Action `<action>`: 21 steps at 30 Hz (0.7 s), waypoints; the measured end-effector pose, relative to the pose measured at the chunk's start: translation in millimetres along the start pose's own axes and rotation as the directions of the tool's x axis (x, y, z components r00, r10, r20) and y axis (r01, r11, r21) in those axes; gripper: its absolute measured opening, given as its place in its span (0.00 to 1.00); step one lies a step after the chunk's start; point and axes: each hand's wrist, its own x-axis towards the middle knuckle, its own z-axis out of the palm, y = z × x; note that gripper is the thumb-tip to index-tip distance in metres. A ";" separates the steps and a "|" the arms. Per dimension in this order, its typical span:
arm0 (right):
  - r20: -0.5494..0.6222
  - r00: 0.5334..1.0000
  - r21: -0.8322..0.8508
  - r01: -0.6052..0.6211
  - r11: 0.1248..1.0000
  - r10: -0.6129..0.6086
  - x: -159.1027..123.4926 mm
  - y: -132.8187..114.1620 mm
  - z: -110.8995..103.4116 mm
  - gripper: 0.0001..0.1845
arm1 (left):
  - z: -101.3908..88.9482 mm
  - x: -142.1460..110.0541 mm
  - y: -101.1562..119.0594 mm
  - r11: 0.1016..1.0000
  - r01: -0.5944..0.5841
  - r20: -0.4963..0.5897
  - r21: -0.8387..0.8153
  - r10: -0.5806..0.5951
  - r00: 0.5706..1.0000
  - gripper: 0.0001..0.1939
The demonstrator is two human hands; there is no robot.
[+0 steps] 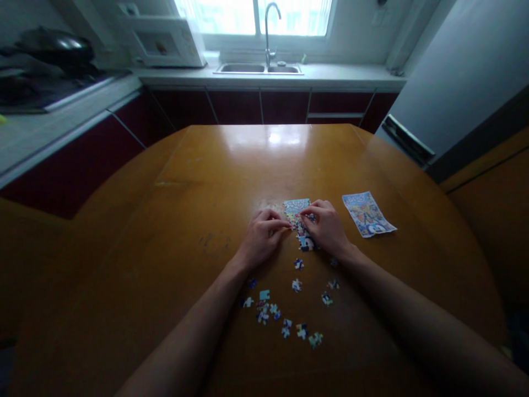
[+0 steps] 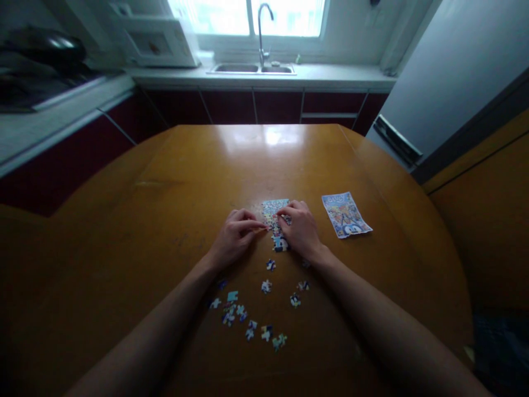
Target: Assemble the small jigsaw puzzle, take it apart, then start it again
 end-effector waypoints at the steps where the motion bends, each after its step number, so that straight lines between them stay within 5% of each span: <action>1: 0.005 1.000 0.006 0.005 1.000 -0.005 -0.4 1.9 -1.5 0.06 | 0.1 -0.3 0.1 1.000 -0.013 0.012 0.016 0.013 1.000 0.10; 9: -0.007 1.000 -0.055 0.011 0.998 -0.012 -6.0 7.4 2.4 0.16 | -0.2 -1.5 2.4 0.990 -0.048 0.081 0.130 0.038 0.996 0.12; 21: -0.016 1.000 -0.009 -0.009 1.000 0.009 -4.4 7.2 3.1 0.16 | -0.2 -1.0 0.9 0.995 -0.048 0.062 0.085 0.043 0.997 0.16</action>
